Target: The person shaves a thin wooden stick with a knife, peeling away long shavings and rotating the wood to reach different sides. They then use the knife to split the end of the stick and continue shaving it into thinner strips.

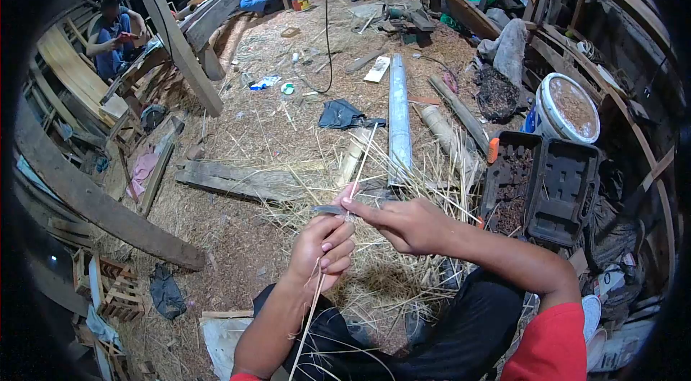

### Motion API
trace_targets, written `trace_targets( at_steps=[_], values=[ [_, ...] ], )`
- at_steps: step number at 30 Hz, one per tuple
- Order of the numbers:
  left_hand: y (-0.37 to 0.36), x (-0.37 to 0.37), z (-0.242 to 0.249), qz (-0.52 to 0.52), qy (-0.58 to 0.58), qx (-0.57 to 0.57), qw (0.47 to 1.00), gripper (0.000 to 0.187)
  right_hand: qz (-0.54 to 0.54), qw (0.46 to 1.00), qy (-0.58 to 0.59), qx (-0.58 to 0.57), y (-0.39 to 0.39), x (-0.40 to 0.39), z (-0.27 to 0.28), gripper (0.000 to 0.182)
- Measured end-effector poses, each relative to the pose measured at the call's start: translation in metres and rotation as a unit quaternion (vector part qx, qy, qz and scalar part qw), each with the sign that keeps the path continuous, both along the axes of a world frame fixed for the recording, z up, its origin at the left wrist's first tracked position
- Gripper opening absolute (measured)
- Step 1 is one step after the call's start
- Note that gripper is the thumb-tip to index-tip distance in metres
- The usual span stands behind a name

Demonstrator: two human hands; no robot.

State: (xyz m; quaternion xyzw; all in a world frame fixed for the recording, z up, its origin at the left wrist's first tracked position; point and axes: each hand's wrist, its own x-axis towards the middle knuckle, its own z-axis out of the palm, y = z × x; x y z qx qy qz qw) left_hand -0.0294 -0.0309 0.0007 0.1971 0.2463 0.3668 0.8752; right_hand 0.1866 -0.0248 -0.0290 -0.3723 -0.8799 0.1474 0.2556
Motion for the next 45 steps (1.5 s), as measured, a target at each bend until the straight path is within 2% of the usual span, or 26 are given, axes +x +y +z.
trace_targets(
  at_steps=[5, 7, 10, 13, 15, 18, 21, 23, 24, 26, 28, 31, 34, 37, 38, 41, 45],
  values=[
    [-0.007, 0.004, 0.003, -0.035, 0.023, 0.01, 0.999, 0.053, -0.16, 0.982, 0.012, -0.102, 0.027, 0.025, 0.006, 0.058],
    [-0.009, 0.004, 0.001, -0.051, 0.039, 0.007, 0.998, 0.054, -0.201, 0.971, 0.118, -0.054, 0.049, 0.04, -0.017, 0.052],
    [-0.009, 0.007, 0.001, -0.049, 0.034, 0.02, 0.998, 0.053, -0.237, 0.952, 0.185, -0.058, 0.054, 0.05, -0.028, 0.047],
    [-0.002, 0.004, -0.005, -0.014, 0.012, 0.017, 1.0, 0.054, -0.11, 0.977, 0.17, 0.061, 0.047, 0.028, -0.02, 0.051],
    [0.0, 0.005, -0.004, 0.01, 0.029, 0.003, 1.0, 0.054, -0.032, 0.997, 0.062, -0.042, 0.016, 0.019, 0.002, 0.054],
    [-0.003, 0.006, -0.001, 0.018, 0.067, 0.015, 0.997, 0.053, -0.04, 0.999, -0.022, 0.012, 0.01, 0.015, -0.004, 0.058],
    [-0.01, 0.006, 0.002, -0.019, 0.075, 0.068, 0.995, 0.052, -0.243, 0.96, -0.042, -0.129, 0.036, 0.037, 0.01, 0.053],
    [-0.013, 0.007, 0.006, -0.038, 0.09, 0.087, 0.991, 0.051, -0.243, 0.967, 0.075, 0.021, 0.068, 0.075, -0.044, 0.05],
    [-0.013, 0.007, 0.008, -0.039, 0.1, 0.088, 0.99, 0.052, -0.236, 0.957, 0.133, 0.098, 0.08, 0.084, -0.062, 0.048],
    [-0.009, 0.005, 0.006, -0.015, 0.107, 0.096, 0.989, 0.053, -0.208, 0.965, 0.16, -0.012, 0.058, 0.063, -0.02, 0.049],
    [-0.004, 0.003, 0.001, 0.003, 0.09, 0.087, 0.992, 0.054, -0.14, 0.965, 0.214, -0.049, 0.038, 0.035, -0.01, 0.05],
    [0.0, 0.003, -0.004, 0.006, 0.032, 0.058, 0.998, 0.053, -0.003, 0.997, 0.065, -0.052, 0.013, 0.014, 0.004, 0.057],
    [-0.002, 0.0, 0.001, 0.006, 0.013, 0.008, 1.0, 0.052, 0.017, 0.999, 0.016, 0.026, 0.001, 0.002, 0.0, 0.063],
    [-0.005, -0.005, 0.0, -0.031, -0.054, 0.017, 0.998, 0.051, -0.053, 0.998, 0.03, 0.031, 0.007, 0.007, 0.005, 0.065],
    [-0.006, -0.005, 0.0, -0.038, -0.054, 0.014, 0.998, 0.051, -0.083, 0.996, 0.037, 0.013, 0.015, 0.014, 0.004, 0.061],
    [-0.007, -0.002, 0.0, -0.055, -0.047, 0.0, 0.997, 0.052, -0.187, 0.973, 0.041, -0.127, 0.025, 0.028, 0.017, 0.052],
    [-0.005, 0.003, -0.004, -0.064, -0.028, 0.001, 0.998, 0.052, -0.225, 0.957, 0.183, 0.023, 0.068, 0.057, -0.047, 0.05]
  ],
)
